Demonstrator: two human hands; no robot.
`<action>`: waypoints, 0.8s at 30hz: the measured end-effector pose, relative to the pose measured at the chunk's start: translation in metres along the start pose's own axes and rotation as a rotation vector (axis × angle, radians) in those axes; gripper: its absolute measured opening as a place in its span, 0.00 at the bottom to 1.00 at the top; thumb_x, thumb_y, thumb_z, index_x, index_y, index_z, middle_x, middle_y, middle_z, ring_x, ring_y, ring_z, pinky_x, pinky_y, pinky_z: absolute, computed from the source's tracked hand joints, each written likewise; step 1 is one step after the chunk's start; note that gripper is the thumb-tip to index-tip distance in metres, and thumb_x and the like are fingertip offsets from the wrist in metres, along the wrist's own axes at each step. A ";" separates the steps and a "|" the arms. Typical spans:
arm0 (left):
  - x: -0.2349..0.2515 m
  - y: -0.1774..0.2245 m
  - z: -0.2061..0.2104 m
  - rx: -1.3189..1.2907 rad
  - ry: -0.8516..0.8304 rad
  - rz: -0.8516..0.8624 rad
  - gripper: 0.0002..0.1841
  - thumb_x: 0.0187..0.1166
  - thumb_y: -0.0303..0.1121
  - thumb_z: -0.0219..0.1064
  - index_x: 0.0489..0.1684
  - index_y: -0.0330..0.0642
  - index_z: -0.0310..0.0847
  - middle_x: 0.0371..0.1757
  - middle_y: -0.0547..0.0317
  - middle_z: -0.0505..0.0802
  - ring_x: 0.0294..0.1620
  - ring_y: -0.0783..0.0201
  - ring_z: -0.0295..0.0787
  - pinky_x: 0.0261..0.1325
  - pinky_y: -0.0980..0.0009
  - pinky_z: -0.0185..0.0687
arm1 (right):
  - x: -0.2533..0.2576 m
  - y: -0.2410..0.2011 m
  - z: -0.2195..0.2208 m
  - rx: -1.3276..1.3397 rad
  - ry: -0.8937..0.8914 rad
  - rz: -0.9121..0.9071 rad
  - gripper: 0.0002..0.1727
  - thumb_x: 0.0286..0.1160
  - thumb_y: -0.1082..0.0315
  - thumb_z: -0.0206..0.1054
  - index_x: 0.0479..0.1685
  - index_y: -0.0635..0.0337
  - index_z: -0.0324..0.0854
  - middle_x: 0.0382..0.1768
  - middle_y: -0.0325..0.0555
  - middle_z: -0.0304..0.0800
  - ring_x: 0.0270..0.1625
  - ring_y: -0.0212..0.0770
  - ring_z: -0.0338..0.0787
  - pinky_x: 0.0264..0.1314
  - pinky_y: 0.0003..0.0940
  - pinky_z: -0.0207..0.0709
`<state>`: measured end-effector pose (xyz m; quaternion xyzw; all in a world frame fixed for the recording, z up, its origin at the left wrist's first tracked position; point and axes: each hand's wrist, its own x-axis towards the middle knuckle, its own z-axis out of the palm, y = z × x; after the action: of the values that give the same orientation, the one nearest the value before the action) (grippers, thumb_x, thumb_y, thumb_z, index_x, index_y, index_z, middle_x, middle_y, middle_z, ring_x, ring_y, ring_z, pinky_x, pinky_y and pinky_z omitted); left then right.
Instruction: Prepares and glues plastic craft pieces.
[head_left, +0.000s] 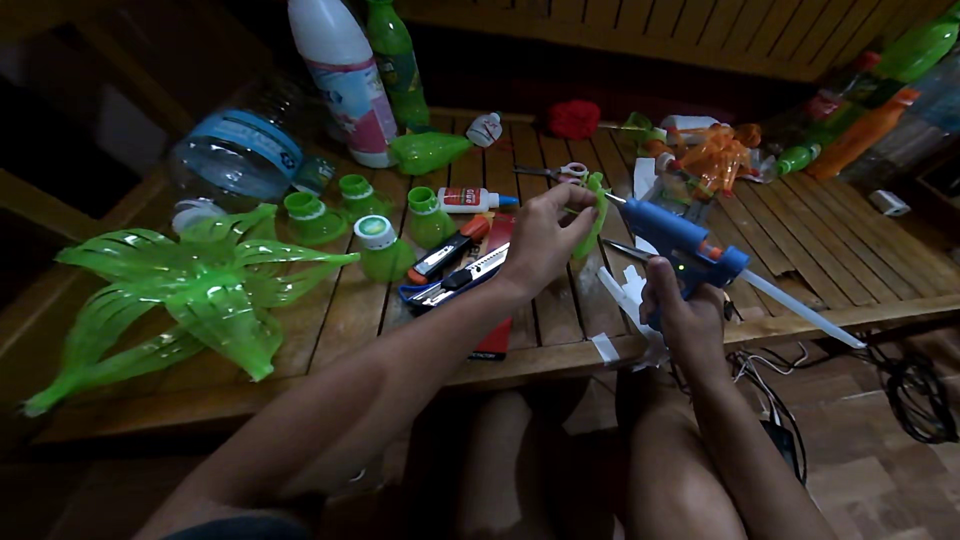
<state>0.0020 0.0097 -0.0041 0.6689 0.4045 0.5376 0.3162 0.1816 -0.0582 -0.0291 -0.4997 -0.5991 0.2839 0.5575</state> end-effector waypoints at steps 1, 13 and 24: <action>0.000 0.000 0.000 -0.004 -0.001 0.002 0.07 0.82 0.27 0.68 0.52 0.36 0.85 0.47 0.58 0.94 0.40 0.77 0.90 0.48 0.80 0.86 | 0.000 0.000 0.000 0.001 0.003 -0.001 0.13 0.86 0.52 0.61 0.42 0.51 0.80 0.16 0.24 0.76 0.16 0.22 0.78 0.22 0.20 0.78; 0.000 0.000 0.000 0.000 -0.002 -0.007 0.08 0.82 0.28 0.68 0.52 0.35 0.85 0.46 0.57 0.93 0.38 0.77 0.90 0.47 0.79 0.86 | 0.001 0.000 0.000 -0.008 0.010 0.031 0.13 0.85 0.52 0.62 0.41 0.51 0.80 0.15 0.24 0.76 0.15 0.22 0.77 0.22 0.20 0.77; -0.001 0.002 0.000 -0.002 -0.009 -0.014 0.08 0.83 0.27 0.67 0.53 0.35 0.85 0.48 0.56 0.93 0.41 0.77 0.90 0.49 0.79 0.86 | 0.001 0.001 0.000 -0.004 0.007 0.039 0.11 0.85 0.56 0.63 0.45 0.53 0.80 0.16 0.25 0.77 0.16 0.22 0.78 0.23 0.19 0.78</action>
<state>0.0020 0.0075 -0.0030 0.6680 0.4074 0.5328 0.3223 0.1822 -0.0567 -0.0291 -0.5135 -0.5876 0.2919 0.5530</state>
